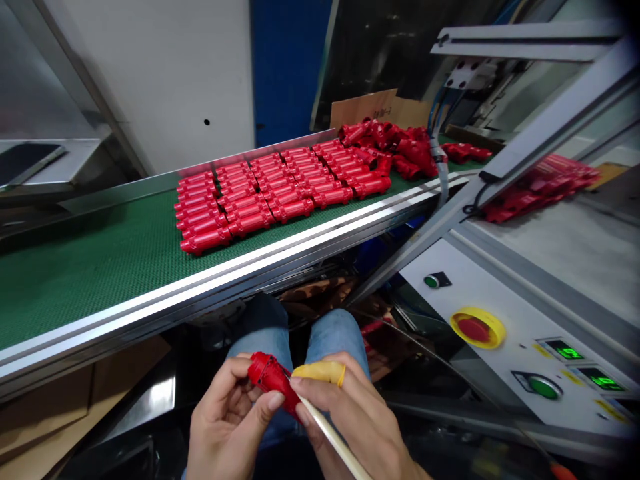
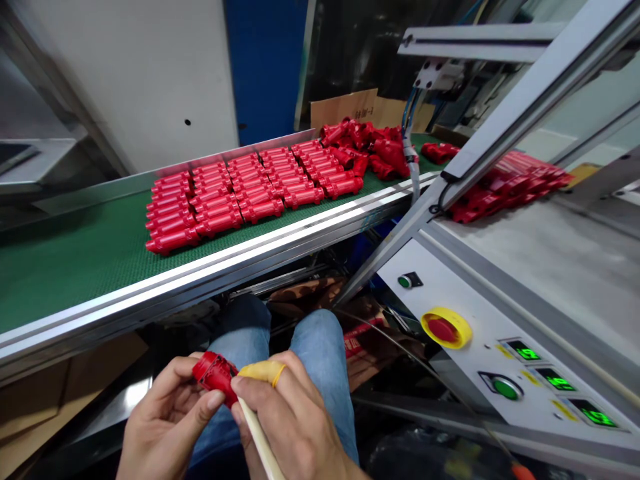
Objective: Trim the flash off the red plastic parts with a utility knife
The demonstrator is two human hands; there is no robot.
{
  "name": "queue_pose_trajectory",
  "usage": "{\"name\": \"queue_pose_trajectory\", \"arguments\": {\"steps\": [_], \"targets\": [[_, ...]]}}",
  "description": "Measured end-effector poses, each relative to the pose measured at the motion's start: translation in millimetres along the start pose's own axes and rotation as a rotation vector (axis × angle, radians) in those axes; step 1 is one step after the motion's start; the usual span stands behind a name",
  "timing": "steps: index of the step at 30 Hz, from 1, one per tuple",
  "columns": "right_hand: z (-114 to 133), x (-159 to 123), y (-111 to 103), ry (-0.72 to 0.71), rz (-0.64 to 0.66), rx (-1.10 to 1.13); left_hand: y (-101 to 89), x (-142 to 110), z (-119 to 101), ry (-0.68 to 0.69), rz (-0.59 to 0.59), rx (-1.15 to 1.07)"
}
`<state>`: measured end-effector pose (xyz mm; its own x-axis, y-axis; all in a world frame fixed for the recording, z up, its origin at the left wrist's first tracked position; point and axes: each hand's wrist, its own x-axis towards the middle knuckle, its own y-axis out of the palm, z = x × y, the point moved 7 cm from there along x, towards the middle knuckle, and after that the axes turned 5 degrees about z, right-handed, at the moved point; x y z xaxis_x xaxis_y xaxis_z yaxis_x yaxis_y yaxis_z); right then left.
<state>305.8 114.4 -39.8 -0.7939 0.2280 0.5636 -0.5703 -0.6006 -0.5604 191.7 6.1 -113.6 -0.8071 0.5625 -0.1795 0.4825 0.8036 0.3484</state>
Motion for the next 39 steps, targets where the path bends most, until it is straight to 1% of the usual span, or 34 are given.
{"name": "queue_pose_trajectory", "arguments": {"steps": [3,8,13,18,19,22,23,24,26,29,32,36,39], "targets": [[-1,-3,-2,0.015,0.006,0.003,-0.5,1,-3,0.026,-0.008,0.027],[-3,0,-5,0.03,0.012,0.127,2.7,0,-6,0.048,0.023,0.014],[-7,5,-5,0.055,-0.016,0.087,-1.0,0,-2,0.04,0.053,0.004],[-10,4,-4,0.105,0.001,0.079,-2.1,5,-1,0.08,0.172,0.066],[-9,4,-4,0.098,0.004,0.069,-2.8,5,-1,0.079,0.164,0.064],[-5,2,-6,0.058,0.007,0.063,-7.9,4,-1,0.071,0.071,0.033],[-4,2,-7,0.046,0.009,0.068,-8.2,3,-2,0.071,0.065,0.033],[-3,2,-9,0.047,0.014,0.073,-7.6,4,-2,0.075,0.08,0.039],[-4,2,-10,0.074,0.03,0.076,-4.8,4,-1,0.078,0.15,0.064],[-7,4,-11,0.129,0.023,0.079,-4.8,5,1,0.075,0.191,0.073],[-9,3,-9,0.153,0.012,0.086,-3.2,4,0,0.074,0.176,0.056],[-12,1,-10,0.173,0.017,0.076,-2.6,1,-3,0.05,0.063,0.013],[-12,0,-14,0.203,0.042,0.065,-1.7,0,-5,0.035,0.03,0.016]]}}
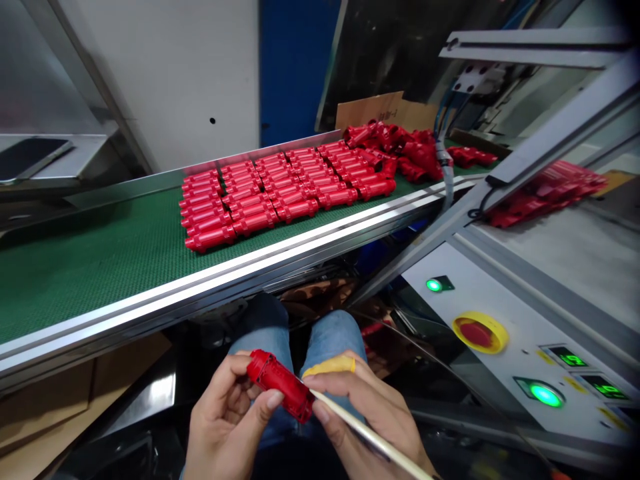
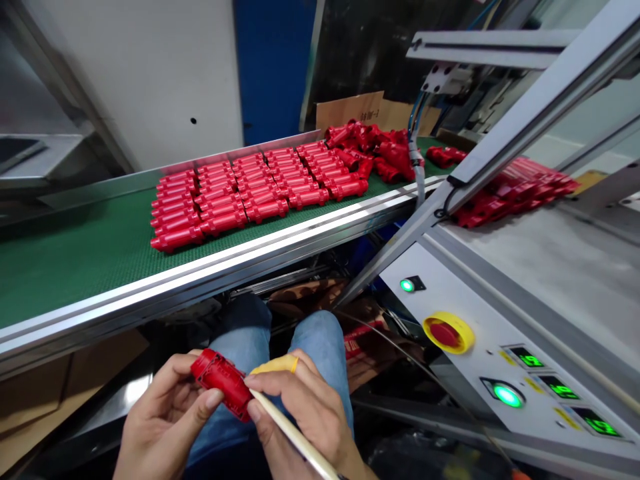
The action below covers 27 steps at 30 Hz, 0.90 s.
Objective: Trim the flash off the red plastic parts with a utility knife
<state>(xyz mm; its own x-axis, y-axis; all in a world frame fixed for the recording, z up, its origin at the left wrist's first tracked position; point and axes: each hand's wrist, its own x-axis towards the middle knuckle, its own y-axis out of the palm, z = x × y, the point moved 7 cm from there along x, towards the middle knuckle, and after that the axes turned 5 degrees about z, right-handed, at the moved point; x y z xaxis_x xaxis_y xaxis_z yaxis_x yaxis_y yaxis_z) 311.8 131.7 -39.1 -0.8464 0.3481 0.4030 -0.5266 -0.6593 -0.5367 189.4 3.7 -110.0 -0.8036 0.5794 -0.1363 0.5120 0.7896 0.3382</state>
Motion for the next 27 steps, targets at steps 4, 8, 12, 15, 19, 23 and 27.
{"name": "queue_pose_trajectory", "arguments": {"steps": [4,8,12,15,19,23,27], "targets": [[1,1,-5,0.065,0.006,-0.005,-0.8,1,0,-0.011,-0.01,0.013],[-1,4,-4,0.088,0.009,0.061,-0.7,1,3,-0.041,0.008,0.008],[-16,5,-3,0.209,0.068,0.219,-2.3,6,4,-0.124,0.036,-0.068],[-28,8,-10,0.321,0.133,0.343,2.0,11,13,-0.339,0.134,-0.191],[-32,20,-14,0.391,0.301,0.391,8.2,14,18,-0.548,0.258,-0.194],[-29,32,-8,0.435,0.503,0.358,13.3,13,19,-0.62,0.327,-0.163],[-28,37,0,0.47,0.636,0.313,13.6,10,22,-0.635,0.346,-0.146]]}}
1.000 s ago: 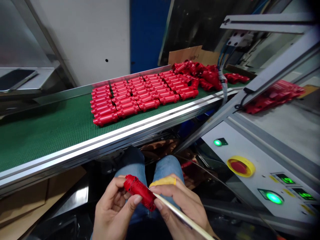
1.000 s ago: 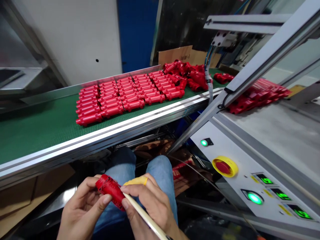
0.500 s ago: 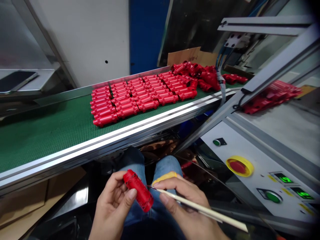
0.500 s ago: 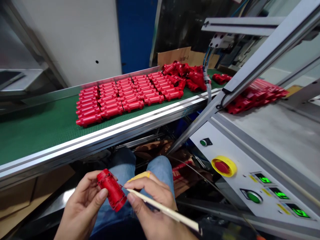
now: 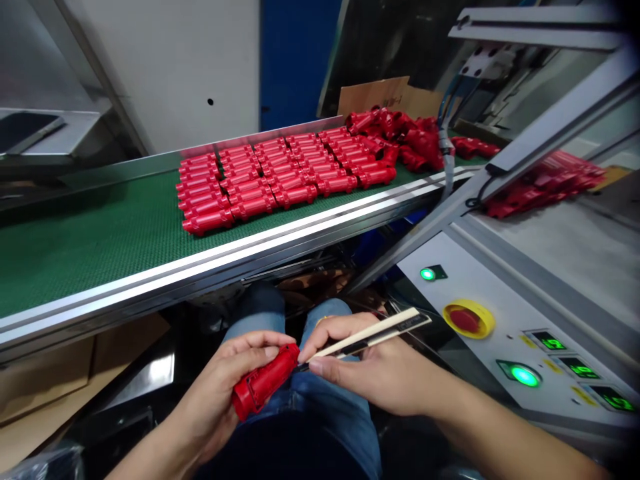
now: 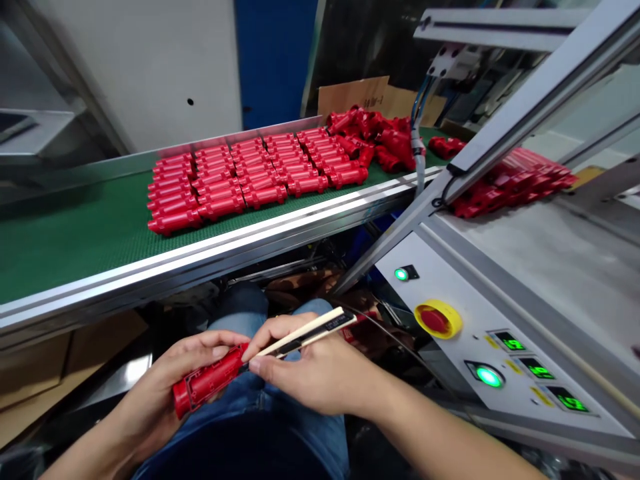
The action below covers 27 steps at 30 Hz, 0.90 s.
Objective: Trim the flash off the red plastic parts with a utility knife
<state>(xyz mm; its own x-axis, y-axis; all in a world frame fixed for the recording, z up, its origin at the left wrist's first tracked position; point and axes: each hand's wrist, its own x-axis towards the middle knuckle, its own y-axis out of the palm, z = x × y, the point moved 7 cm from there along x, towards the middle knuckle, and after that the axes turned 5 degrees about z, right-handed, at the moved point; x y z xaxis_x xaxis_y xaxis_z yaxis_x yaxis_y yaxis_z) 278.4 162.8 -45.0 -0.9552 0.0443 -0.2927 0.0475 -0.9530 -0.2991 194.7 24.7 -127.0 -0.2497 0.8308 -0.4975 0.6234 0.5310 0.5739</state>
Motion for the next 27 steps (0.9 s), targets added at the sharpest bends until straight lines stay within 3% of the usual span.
{"name": "queue_pose_trajectory", "arguments": {"steps": [21,27], "targets": [[-0.2,6.5,4.9,0.035,0.046,-0.04,-0.3,-0.9,2.6,0.004,0.012,-0.011],[4.4,7.6,4.3,0.047,0.071,-0.143,0.1,0.1,3.2,-0.003,0.012,-0.026]]}}
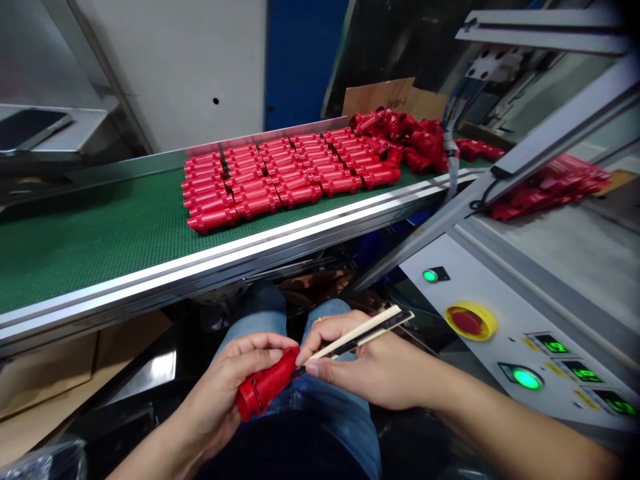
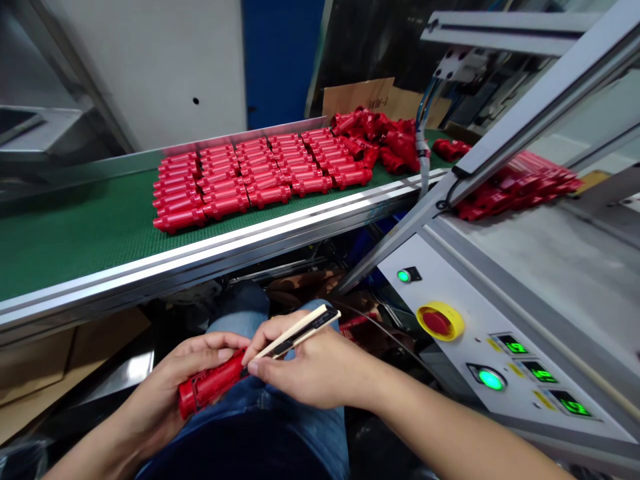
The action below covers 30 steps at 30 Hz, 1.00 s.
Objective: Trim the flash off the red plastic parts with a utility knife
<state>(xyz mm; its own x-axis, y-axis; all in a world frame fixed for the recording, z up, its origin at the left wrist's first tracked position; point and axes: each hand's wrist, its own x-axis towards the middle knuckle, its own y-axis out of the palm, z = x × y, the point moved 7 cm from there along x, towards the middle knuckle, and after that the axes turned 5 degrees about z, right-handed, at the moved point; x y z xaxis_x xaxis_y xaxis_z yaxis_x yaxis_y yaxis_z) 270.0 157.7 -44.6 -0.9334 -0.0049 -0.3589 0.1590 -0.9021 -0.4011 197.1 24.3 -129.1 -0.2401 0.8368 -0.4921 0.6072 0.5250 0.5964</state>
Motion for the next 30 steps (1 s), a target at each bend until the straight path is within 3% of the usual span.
{"name": "queue_pose_trajectory", "arguments": {"steps": [8,15,18,21,24,27,30], "targets": [[9,-3,-3,-0.046,0.051,-0.128,1.5,-1,4,-0.031,-0.012,-0.003],[14,-6,-10,-0.087,0.027,-0.054,-1.1,-1,1,-0.032,-0.001,0.023],[19,-13,-18,-0.176,-0.085,0.026,-4.7,-2,-3,0.024,-0.028,0.002],[14,-23,-21,-0.233,-0.314,-0.004,-6.0,-3,-7,0.131,-0.069,-0.042],[-9,-22,-5,-0.117,-0.422,0.016,-2.7,-4,-11,0.253,-0.081,-0.025],[-32,-11,18,0.025,-0.415,0.166,0.2,-6,-12,0.344,-0.093,0.049],[-38,0,27,0.083,-0.414,0.262,-0.5,-6,-11,0.392,-0.114,0.134]]}}
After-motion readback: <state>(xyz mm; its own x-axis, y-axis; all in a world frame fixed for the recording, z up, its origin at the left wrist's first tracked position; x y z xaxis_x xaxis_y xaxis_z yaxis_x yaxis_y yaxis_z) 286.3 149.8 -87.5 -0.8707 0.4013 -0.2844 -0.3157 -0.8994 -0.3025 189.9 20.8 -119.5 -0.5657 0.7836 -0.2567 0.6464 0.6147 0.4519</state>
